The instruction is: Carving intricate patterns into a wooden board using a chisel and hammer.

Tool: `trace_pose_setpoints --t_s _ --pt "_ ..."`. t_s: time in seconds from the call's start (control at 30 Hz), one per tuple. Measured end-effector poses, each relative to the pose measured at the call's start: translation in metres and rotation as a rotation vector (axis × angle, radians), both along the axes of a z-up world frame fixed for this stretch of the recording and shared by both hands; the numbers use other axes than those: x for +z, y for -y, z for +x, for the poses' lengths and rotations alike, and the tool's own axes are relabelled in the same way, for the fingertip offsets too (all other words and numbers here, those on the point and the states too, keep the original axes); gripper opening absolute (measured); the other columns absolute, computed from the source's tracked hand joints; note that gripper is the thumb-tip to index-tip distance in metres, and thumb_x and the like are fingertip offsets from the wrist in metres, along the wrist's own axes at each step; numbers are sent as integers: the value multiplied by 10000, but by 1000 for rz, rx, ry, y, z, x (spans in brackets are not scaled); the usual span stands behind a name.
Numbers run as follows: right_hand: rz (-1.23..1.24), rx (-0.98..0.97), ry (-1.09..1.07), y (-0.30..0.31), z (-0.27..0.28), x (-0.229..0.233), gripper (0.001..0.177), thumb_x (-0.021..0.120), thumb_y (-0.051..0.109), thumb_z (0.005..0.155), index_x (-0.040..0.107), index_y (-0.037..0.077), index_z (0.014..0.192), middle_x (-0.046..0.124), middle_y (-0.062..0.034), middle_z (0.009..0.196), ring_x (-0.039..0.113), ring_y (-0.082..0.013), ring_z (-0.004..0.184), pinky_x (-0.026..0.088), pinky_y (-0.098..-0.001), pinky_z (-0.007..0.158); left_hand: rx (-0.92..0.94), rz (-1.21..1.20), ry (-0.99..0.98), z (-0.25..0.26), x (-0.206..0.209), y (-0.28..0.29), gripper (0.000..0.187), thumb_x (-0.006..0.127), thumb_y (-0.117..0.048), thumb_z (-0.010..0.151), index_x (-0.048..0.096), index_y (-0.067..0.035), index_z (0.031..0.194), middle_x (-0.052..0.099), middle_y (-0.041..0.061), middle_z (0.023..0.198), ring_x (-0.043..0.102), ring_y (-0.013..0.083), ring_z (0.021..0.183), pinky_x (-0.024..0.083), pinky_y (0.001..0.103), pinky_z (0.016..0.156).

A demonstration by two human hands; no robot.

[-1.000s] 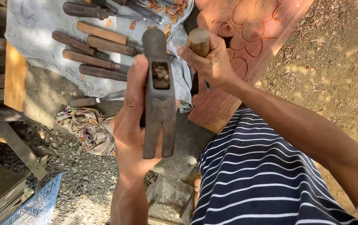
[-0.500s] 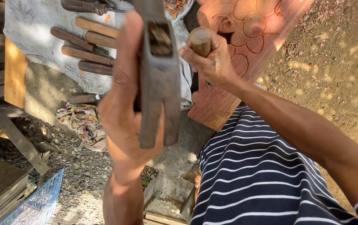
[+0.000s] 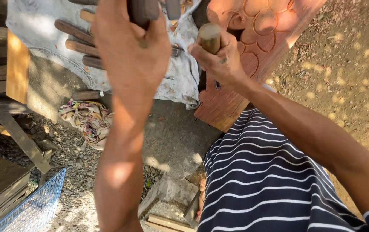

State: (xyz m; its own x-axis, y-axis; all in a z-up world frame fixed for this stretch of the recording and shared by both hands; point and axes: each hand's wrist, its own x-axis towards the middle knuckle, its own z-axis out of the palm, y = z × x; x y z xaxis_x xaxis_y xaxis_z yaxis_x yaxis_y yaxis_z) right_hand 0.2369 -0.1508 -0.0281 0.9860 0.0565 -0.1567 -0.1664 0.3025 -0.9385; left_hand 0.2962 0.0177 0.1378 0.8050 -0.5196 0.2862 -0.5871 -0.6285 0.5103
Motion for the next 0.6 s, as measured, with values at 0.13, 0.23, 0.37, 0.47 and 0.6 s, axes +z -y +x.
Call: trace_pose_setpoints --t_s 0.13,0.23,0.37,0.47,0.6 --pt "-143 -7 72 2 0 19 172 756 117 1017 594 58 1021 594 45 802 549 -39 679 452 -241 567 194 123 -259 -16 -1 25 485 689 -16 925 538 -167 1361 667 226 896 647 405 725 523 514 658" --pt "-95 -18 25 1 -6 11 150 724 117 1015 591 66 971 583 54 759 534 -31 623 421 -239 521 17 251 -271 -9 14 21 647 683 -31 829 555 -88 1460 682 230 911 676 451 735 532 535 631" --pt "-39 -72 9 1 -9 3 210 750 87 1061 572 54 955 559 38 757 494 -48 642 384 -262 563 212 90 -196 -3 0 15 189 642 -162 1114 528 -264 1226 710 151 947 763 334 841 552 452 711" --pt "-117 -116 85 3 -21 -8 110 693 76 1067 589 54 1038 572 53 850 501 -32 735 415 -247 636 258 77 59 -29 -21 35 415 675 -173 1015 427 -187 1347 680 213 1118 692 439 964 575 506 800" --pt "-67 -94 64 4 -26 -10 268 672 68 960 546 78 1196 591 84 924 569 -10 805 471 -213 653 -32 467 -426 -19 17 40 679 689 -172 887 504 -253 1536 668 247 913 685 441 721 550 536 643"
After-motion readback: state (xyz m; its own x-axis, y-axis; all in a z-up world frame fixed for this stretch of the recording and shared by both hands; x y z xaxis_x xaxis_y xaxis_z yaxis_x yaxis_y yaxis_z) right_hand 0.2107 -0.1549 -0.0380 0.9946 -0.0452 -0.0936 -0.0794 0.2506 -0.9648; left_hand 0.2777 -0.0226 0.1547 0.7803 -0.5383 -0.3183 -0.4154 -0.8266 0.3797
